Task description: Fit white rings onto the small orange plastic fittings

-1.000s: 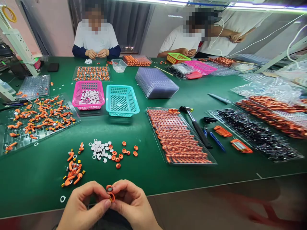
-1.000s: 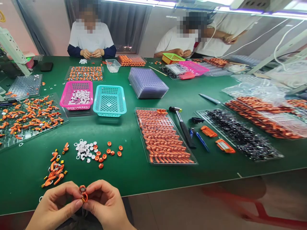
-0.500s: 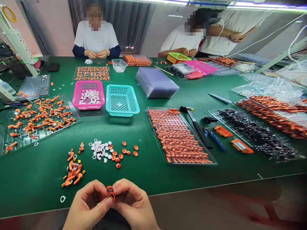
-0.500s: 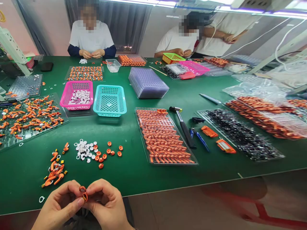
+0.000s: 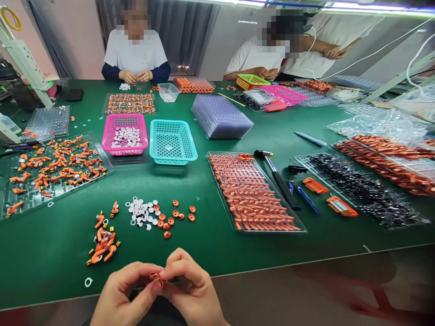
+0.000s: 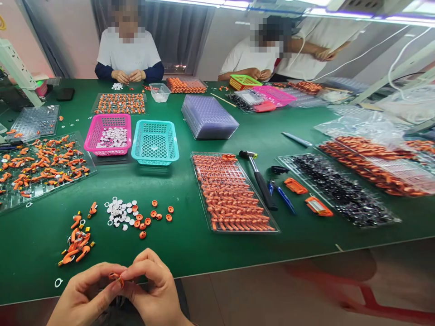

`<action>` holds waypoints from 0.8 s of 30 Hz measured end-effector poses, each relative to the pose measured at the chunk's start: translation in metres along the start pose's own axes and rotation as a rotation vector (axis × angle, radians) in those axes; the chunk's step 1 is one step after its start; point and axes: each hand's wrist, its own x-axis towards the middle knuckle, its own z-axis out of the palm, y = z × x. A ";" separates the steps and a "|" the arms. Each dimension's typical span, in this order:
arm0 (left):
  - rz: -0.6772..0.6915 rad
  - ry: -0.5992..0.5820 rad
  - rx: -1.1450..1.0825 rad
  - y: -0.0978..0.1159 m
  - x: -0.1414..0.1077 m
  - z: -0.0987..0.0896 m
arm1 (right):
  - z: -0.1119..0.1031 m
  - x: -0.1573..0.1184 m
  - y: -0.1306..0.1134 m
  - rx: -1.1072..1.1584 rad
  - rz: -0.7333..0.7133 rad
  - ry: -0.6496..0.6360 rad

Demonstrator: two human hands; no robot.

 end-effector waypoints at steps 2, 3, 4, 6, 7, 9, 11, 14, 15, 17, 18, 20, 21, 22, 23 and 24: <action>0.139 -0.012 0.171 0.001 0.000 -0.004 | -0.004 0.002 -0.003 -0.071 -0.031 -0.047; 0.219 -0.006 0.246 0.001 0.000 -0.006 | -0.006 0.003 -0.005 -0.100 -0.032 -0.094; 0.300 -0.002 0.314 0.002 0.000 -0.009 | -0.009 0.004 -0.008 -0.124 -0.022 -0.143; 0.461 0.002 0.431 0.002 0.002 -0.013 | -0.014 0.006 -0.016 -0.165 0.011 -0.222; 0.533 0.002 0.482 0.002 0.002 -0.015 | -0.017 0.007 -0.021 -0.182 0.020 -0.240; 0.640 0.007 0.556 0.001 0.002 -0.016 | -0.020 0.007 -0.028 -0.218 0.010 -0.250; 0.691 0.051 0.581 -0.001 0.002 -0.016 | -0.020 0.006 -0.032 -0.267 -0.018 -0.265; 0.720 0.129 0.587 -0.006 0.000 -0.012 | -0.017 0.004 -0.031 -0.373 -0.065 -0.264; 0.725 0.145 0.589 -0.007 0.000 -0.011 | -0.016 0.003 -0.029 -0.414 -0.087 -0.251; 0.733 0.155 0.600 -0.009 0.000 -0.010 | -0.014 0.003 -0.023 -0.485 -0.144 -0.221; 0.735 0.155 0.604 -0.010 0.000 -0.010 | -0.013 0.003 -0.021 -0.510 -0.175 -0.209; 0.739 0.150 0.607 -0.010 0.000 -0.010 | -0.012 0.003 -0.017 -0.530 -0.233 -0.193; 0.742 0.148 0.610 -0.010 0.000 -0.010 | -0.012 0.003 -0.016 -0.526 -0.257 -0.187; 0.746 0.149 0.613 -0.009 0.000 -0.010 | -0.012 0.003 -0.016 -0.517 -0.277 -0.182; 0.752 0.153 0.619 -0.009 0.000 -0.010 | -0.012 0.004 -0.016 -0.505 -0.297 -0.178; 0.760 0.157 0.626 -0.008 0.000 -0.010 | -0.012 0.004 -0.016 -0.492 -0.316 -0.175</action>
